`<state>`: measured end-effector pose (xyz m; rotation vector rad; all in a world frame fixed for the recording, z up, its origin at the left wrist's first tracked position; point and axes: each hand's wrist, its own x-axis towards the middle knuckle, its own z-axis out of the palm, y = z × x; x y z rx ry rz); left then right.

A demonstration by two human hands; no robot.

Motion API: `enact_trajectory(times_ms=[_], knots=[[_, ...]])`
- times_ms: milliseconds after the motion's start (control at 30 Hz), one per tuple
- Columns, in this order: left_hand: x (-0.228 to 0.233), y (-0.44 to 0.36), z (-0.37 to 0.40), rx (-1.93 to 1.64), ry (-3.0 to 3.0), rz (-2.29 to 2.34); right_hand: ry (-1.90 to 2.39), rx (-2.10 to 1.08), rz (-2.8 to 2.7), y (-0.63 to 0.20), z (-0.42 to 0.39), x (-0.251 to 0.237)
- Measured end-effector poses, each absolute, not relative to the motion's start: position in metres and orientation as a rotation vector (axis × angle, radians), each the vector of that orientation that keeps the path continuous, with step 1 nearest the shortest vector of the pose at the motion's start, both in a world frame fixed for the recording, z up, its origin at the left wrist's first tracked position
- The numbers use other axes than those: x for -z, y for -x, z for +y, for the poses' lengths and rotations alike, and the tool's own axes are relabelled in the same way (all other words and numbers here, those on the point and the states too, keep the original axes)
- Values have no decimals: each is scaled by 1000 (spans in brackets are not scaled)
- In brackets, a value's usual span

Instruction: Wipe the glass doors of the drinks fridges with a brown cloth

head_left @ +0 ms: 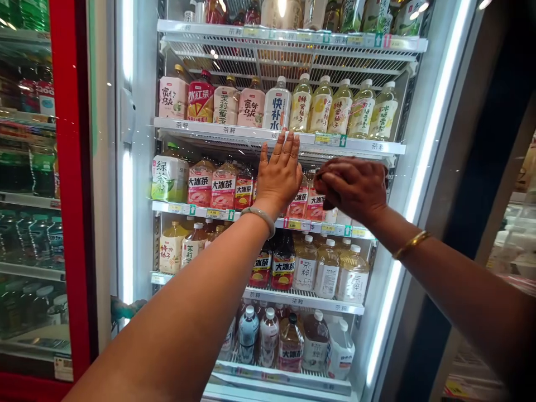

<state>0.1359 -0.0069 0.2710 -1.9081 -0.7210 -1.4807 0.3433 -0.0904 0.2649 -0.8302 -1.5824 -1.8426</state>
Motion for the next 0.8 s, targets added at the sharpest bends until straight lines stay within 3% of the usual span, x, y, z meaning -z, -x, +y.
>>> enact_trajectory(times_ms=[167,467,667,800], knots=[[-272,-136,-9,1487,1920,-733,1079,1677,-1357,-323,-73,-316],[-273,-133,-9,1494,1943,-710,925,1784,-1633,-329,-86,-254],[-273,-127,-7,1494,1969,-658,1142,1627,-1339,-319,-81,-326],[-271,-122,-5,1493,1976,-630,1123,1628,-1319,-282,-69,-323]])
